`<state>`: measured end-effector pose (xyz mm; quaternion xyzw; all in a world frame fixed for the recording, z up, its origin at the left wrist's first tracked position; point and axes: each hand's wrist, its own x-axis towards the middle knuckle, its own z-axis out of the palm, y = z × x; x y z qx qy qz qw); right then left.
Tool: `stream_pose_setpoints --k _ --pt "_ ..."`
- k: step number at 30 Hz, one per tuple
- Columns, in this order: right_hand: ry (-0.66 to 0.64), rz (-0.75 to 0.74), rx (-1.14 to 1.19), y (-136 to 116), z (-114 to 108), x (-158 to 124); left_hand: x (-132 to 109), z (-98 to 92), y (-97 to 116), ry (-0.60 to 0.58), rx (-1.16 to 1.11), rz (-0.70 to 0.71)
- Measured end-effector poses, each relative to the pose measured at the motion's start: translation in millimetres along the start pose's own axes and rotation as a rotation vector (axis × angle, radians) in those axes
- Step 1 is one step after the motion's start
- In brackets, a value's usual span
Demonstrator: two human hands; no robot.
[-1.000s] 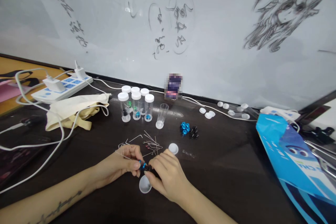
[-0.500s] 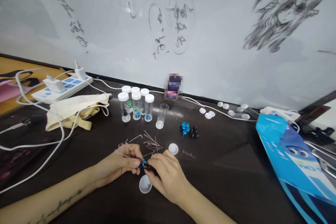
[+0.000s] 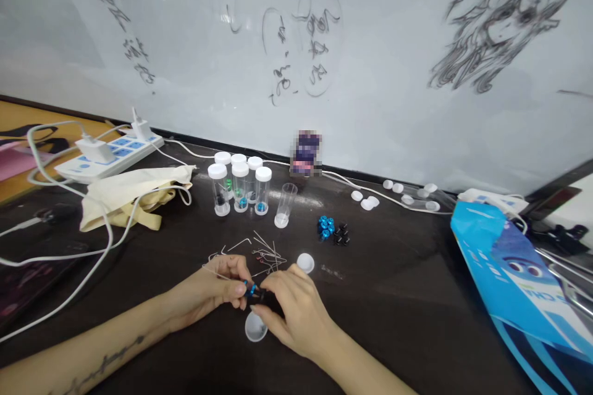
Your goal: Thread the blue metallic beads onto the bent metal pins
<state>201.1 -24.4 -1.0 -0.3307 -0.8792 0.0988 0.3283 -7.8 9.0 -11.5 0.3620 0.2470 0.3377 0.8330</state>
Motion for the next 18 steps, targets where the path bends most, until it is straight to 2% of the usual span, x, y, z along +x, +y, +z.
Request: stream_pose_setpoints --k 7,14,18 --pt "-0.051 0.0 -0.039 -0.9 0.1 1.0 -0.2 0.1 0.1 -0.013 0.005 -0.011" --pt "0.025 -0.084 -0.043 1.9 1.3 0.7 -0.1 -0.7 0.6 0.004 -0.003 0.001" --pt "-0.011 -0.04 -0.029 0.7 -0.3 1.4 0.1 -0.7 -0.3 -0.009 0.006 -0.005"
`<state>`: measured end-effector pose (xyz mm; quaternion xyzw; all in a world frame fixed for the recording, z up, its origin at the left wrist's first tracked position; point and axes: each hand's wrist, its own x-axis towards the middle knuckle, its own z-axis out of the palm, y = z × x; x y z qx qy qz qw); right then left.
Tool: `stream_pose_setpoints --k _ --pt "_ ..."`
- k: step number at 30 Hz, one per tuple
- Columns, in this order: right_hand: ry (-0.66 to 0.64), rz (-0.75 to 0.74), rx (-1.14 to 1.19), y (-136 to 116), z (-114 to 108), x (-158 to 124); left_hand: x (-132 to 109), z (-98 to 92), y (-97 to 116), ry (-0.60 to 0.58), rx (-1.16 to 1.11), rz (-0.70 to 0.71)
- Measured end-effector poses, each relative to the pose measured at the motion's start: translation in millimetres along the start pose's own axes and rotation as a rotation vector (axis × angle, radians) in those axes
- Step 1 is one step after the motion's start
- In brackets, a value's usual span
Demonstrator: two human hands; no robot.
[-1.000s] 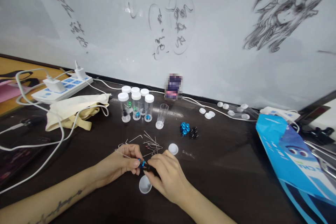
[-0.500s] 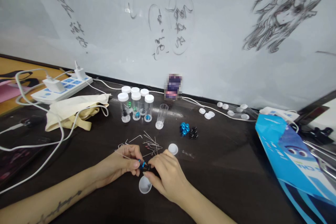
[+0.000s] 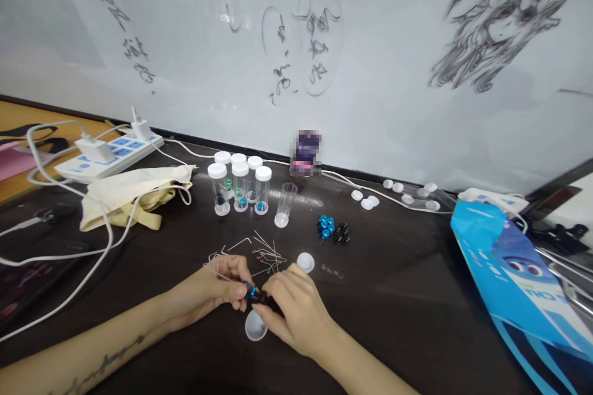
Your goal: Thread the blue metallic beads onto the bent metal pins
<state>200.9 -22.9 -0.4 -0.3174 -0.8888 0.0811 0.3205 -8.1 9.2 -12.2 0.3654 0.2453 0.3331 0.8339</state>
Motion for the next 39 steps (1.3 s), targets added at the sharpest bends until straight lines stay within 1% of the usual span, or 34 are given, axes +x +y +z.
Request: stream_pose_setpoints --k 3,9,16,21,24,29,32,37,39 --pt "-0.028 0.021 -0.001 -1.2 -0.9 0.5 0.5 -0.1 -0.5 -0.008 0.001 -0.006" --pt "0.036 -0.031 -0.032 -0.8 0.4 -2.0 -0.8 -0.3 0.3 0.019 -0.01 0.003" --pt "-0.018 0.026 -0.013 -1.4 -0.5 -0.3 -1.7 1.1 -0.6 0.004 0.004 -0.01" --pt "0.052 -0.055 -0.057 -0.3 0.2 -0.5 0.8 -0.3 0.5 0.024 -0.019 0.002" --pt "0.056 -0.085 -0.063 -0.8 -0.1 -0.6 0.5 -1.2 0.3 0.015 -0.018 -0.002" --pt "-0.011 0.021 -0.013 -3.2 -1.1 1.4 -0.7 0.1 0.2 -0.008 0.014 -0.013" --pt "-0.025 0.037 -0.014 -2.9 -0.9 1.5 -0.6 1.1 1.0 0.002 0.003 -0.013" --pt "0.047 -0.005 -0.037 -0.5 0.4 -0.8 -1.1 1.0 0.9 0.019 -0.024 0.001" --pt "0.057 -0.021 -0.041 -0.7 0.1 -0.6 -1.4 0.9 0.5 0.014 -0.033 0.001"
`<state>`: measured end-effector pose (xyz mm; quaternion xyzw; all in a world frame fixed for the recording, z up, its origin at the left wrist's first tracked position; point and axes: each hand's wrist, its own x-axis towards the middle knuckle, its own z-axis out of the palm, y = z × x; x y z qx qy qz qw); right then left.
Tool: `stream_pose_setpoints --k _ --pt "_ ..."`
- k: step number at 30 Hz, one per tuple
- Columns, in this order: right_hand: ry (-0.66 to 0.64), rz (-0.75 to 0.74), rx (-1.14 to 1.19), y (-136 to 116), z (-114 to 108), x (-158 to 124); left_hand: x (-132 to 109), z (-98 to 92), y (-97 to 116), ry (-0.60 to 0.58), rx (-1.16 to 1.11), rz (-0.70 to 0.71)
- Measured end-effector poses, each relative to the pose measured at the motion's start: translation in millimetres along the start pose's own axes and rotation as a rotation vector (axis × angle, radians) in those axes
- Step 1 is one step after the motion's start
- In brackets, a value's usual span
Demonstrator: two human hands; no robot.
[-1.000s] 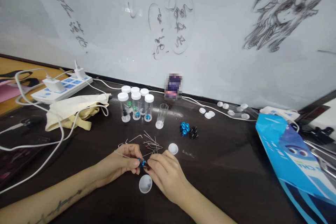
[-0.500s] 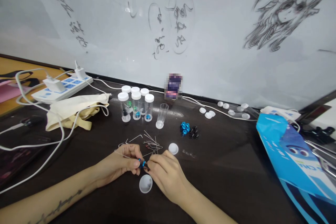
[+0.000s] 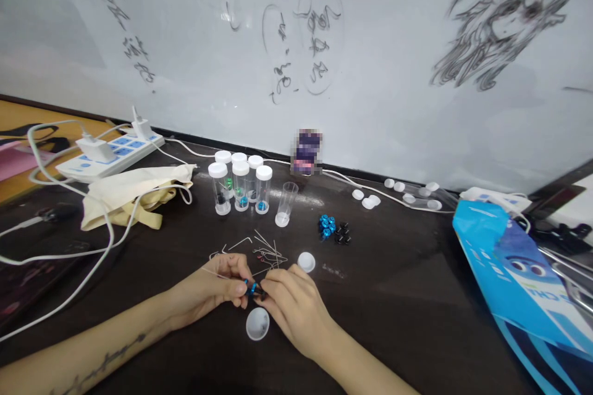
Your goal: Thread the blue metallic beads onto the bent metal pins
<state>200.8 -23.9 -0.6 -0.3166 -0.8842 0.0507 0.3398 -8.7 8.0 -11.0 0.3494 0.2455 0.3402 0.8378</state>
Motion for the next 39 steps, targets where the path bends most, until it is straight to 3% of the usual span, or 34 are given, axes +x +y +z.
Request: stream_pose_setpoints --k 17,26,32,39 --pt "-0.093 0.07 0.03 -2.4 -1.9 1.3 0.6 -0.4 -0.2 -0.009 0.012 -0.004" --pt "-0.018 -0.035 -0.039 -0.8 -0.4 -0.2 1.6 -1.8 -0.8 0.006 0.021 0.002" --pt "-0.065 0.02 -0.006 -2.6 -1.4 2.5 -0.1 -0.8 -0.6 -0.018 0.041 -0.008" --pt "0.019 -0.058 -0.057 -0.9 0.2 -0.4 1.3 -0.7 -0.2 0.019 0.019 -0.01"
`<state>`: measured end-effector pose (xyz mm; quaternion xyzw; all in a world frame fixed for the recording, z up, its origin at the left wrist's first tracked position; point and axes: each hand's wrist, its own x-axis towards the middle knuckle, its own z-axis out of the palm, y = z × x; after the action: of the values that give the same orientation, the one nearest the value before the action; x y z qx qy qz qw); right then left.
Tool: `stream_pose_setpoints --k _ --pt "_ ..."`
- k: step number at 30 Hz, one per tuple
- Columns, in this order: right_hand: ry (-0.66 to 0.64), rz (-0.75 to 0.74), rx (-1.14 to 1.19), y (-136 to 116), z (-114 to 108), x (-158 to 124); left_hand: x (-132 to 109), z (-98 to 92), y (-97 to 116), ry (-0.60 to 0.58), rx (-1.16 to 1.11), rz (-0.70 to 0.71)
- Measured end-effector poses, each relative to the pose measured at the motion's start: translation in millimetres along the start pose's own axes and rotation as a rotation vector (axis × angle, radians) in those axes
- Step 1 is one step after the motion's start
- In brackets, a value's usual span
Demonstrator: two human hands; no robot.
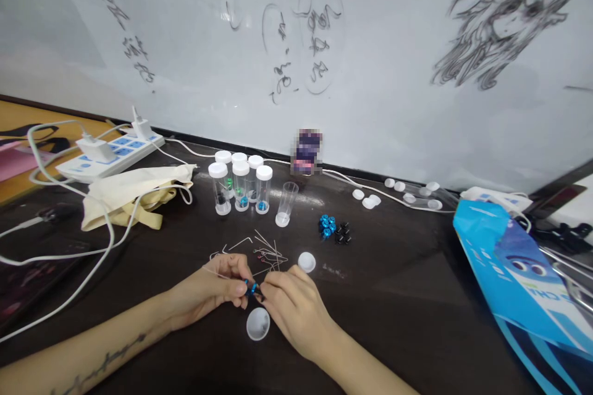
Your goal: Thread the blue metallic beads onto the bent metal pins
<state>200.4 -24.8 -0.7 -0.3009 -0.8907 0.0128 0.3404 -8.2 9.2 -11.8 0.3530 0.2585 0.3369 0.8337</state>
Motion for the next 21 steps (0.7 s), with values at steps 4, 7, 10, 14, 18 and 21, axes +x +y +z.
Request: stream_pose_setpoints --k 4,7,10,14,18,21 --pt "-0.035 0.052 0.059 -0.4 -1.0 1.5 -0.5 -0.1 -0.4 -0.037 0.009 0.007" --pt "-0.066 0.08 0.08 -0.8 -1.5 2.2 -0.7 -0.4 -0.8 -0.052 0.008 0.006" --pt "-0.046 0.068 0.065 -0.9 -1.2 1.4 -0.4 -0.9 -0.8 -0.025 -0.003 0.01" --pt "-0.011 0.0 0.011 -0.9 -1.0 -0.5 -0.4 -1.5 -0.5 -0.015 -0.009 0.005" --pt "-0.012 -0.012 0.015 -0.5 -1.0 -0.7 -1.3 -1.1 -0.4 -0.019 -0.009 0.003" --pt "-0.044 0.037 0.057 -0.6 -1.1 0.8 -1.4 -0.8 -0.7 -0.042 0.012 0.007"
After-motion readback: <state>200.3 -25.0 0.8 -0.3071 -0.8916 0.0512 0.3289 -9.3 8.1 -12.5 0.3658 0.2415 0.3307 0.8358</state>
